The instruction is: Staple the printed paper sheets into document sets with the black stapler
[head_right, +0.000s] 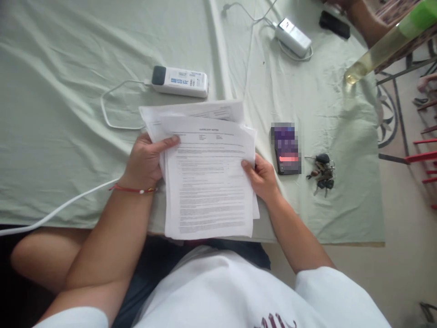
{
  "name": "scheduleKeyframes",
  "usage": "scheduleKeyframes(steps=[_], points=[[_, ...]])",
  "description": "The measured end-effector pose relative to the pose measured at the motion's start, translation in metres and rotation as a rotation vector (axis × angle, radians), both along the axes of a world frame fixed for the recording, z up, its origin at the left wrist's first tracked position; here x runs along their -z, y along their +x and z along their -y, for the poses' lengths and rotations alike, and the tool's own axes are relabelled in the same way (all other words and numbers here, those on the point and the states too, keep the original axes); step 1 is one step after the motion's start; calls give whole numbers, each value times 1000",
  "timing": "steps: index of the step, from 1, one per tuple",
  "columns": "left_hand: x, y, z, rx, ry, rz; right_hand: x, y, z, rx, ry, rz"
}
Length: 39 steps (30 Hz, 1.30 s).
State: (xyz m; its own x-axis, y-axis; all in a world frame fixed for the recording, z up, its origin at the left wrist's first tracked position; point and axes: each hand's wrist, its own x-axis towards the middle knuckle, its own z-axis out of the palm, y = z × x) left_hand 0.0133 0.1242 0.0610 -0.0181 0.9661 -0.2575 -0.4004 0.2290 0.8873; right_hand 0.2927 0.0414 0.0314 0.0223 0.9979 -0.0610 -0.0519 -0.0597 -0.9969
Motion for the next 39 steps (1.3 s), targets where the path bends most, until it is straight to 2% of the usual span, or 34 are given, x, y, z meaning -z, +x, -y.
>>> scheduleKeyframes(steps=[7, 13, 16, 19, 22, 25, 27, 29, 34, 39], points=[[-1, 1, 0, -25, -9, 12, 1, -2, -3, 149, 71, 8], [0, 0, -5, -141, 49, 67, 3, -1, -7, 109, 71, -20], [-1, -2, -7, -168, 43, 79, 2, 0, -6, 125, 73, 39], [-4, -1, -5, -151, 35, 82, -6, 2, -2, 221, 171, 319], [-4, 0, -3, -132, 34, 99, -16, 10, 3, 362, 376, 720], [-1, 0, -4, -121, 23, 90, -22, 23, 5, 505, 464, 871], [2, -1, -5, -108, 17, 88, -23, 30, 4, 599, 445, 865], [4, -3, -6, -99, 21, 97, -23, 36, 2, 634, 402, 772], [7, -2, -7, -93, 49, 102, -18, 36, -3, 568, 295, 410], [6, 6, -2, -58, 67, 81, -14, 30, 0, 473, 262, 355]])
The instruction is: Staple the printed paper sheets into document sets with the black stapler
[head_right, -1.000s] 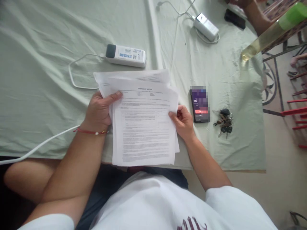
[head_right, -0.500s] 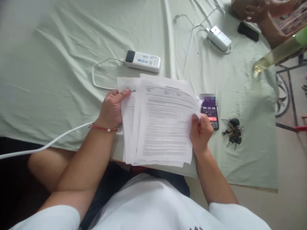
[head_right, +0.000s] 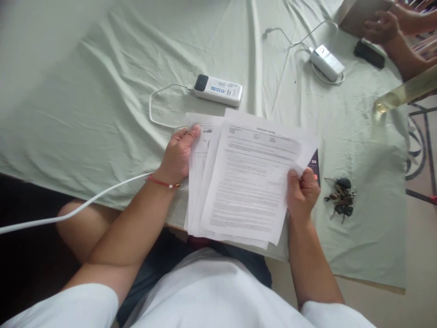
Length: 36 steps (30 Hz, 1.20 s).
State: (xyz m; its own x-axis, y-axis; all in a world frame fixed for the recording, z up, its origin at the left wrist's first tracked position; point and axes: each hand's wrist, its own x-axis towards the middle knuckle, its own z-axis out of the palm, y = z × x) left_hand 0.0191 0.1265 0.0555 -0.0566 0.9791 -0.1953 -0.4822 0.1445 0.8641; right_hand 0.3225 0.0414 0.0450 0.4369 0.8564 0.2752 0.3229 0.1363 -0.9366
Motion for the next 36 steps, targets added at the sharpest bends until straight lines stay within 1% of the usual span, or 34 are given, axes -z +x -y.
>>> scheduleKeyframes(steps=[6, 11, 13, 16, 19, 23, 25, 27, 29, 31, 36], points=[[-6, 0, 7, 47, 30, -61, 7, -3, 3, -41, -28, 5], [-9, -4, 9, 65, 85, -133, 8, -5, 3, -59, -17, 45], [-9, -6, 8, 54, 96, -140, 6, -5, 2, -21, -6, 95], [-9, -7, 7, 17, 74, -112, -2, 0, -1, 91, 41, 130], [-10, -7, 6, -3, 65, -70, -10, 8, -5, 160, 112, 8], [-11, -7, 7, 3, 53, -54, -13, 14, -10, 149, 122, -168], [-11, -7, 7, 6, 54, -61, -10, 12, -10, 145, 105, -190], [-10, -7, 6, 4, 60, -65, -6, 6, -8, 148, 81, -149], [-10, -7, 6, -2, 62, -56, -2, -2, -4, 129, 49, -72], [-9, -6, 6, 3, 61, -42, 0, -9, 0, 71, 15, -26], [-8, -4, 8, 23, 29, -18, 2, -18, 5, -100, -111, -87]])
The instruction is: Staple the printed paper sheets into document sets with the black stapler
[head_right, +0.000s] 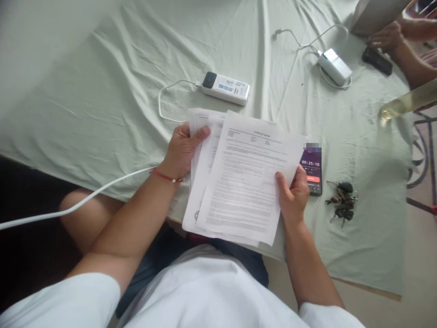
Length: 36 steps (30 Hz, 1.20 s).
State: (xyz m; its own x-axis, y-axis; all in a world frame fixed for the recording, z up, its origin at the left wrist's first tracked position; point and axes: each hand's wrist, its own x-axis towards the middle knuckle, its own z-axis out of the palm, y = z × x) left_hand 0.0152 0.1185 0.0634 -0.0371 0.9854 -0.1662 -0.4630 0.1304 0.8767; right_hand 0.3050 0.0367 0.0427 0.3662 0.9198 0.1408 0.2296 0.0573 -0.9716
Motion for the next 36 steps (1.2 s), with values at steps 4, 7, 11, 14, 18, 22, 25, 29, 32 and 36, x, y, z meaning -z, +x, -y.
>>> scheduleKeyframes(steps=[4, 7, 11, 14, 18, 22, 25, 29, 32, 36], points=[[-1, 2, 0, -10, -19, 10, 0, 1, 2, -44, -81, -7], [-2, 2, -2, -34, -23, 24, -1, 6, 1, 33, -15, 108], [-3, 1, -3, -27, -16, 35, -3, 16, -5, 181, 94, 171], [-4, -1, -3, -11, -4, 35, -5, 21, -10, 281, 180, 47], [-4, -3, -2, -9, -13, 35, -14, 25, -14, 304, 278, -111], [-4, -3, 0, 4, 6, 34, -21, 33, -19, 228, 291, -187], [-2, -3, 1, 25, 52, 18, -16, 34, -19, 225, 248, -185], [3, -4, -1, 60, 120, -26, -5, 19, -9, 131, 126, -7], [7, -4, -3, 87, 162, -46, -2, 8, -3, 38, 49, 64], [9, -4, -4, 108, 182, -55, -3, 6, -2, -68, -46, -52]])
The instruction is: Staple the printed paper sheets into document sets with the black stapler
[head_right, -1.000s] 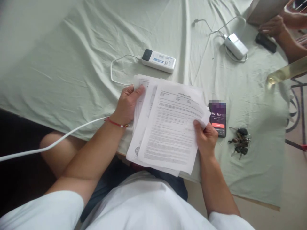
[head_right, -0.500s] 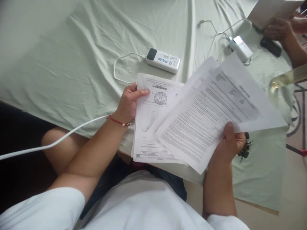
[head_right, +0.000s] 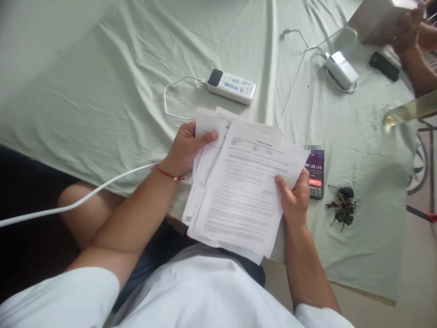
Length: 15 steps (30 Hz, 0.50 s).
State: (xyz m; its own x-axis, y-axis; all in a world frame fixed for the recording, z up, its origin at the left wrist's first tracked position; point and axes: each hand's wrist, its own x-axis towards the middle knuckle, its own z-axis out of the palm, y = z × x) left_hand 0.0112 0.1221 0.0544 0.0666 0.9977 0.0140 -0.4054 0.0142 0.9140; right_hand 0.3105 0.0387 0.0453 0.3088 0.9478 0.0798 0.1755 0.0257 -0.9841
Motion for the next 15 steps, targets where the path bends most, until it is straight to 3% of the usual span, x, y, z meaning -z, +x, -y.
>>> scheduleKeyframes(steps=[3, 6, 12, 15], points=[[0, 0, 0, 7, -3, -5, 0, 2, 1, -32, -91, -111], [0, 1, 0, 4, -20, -4, -1, 3, 2, 49, -129, -148], [0, 0, -2, -45, -53, 64, -8, 5, -4, 308, 89, -107], [-1, 0, -2, -65, -58, 76, -15, 8, -10, 327, 225, -223]])
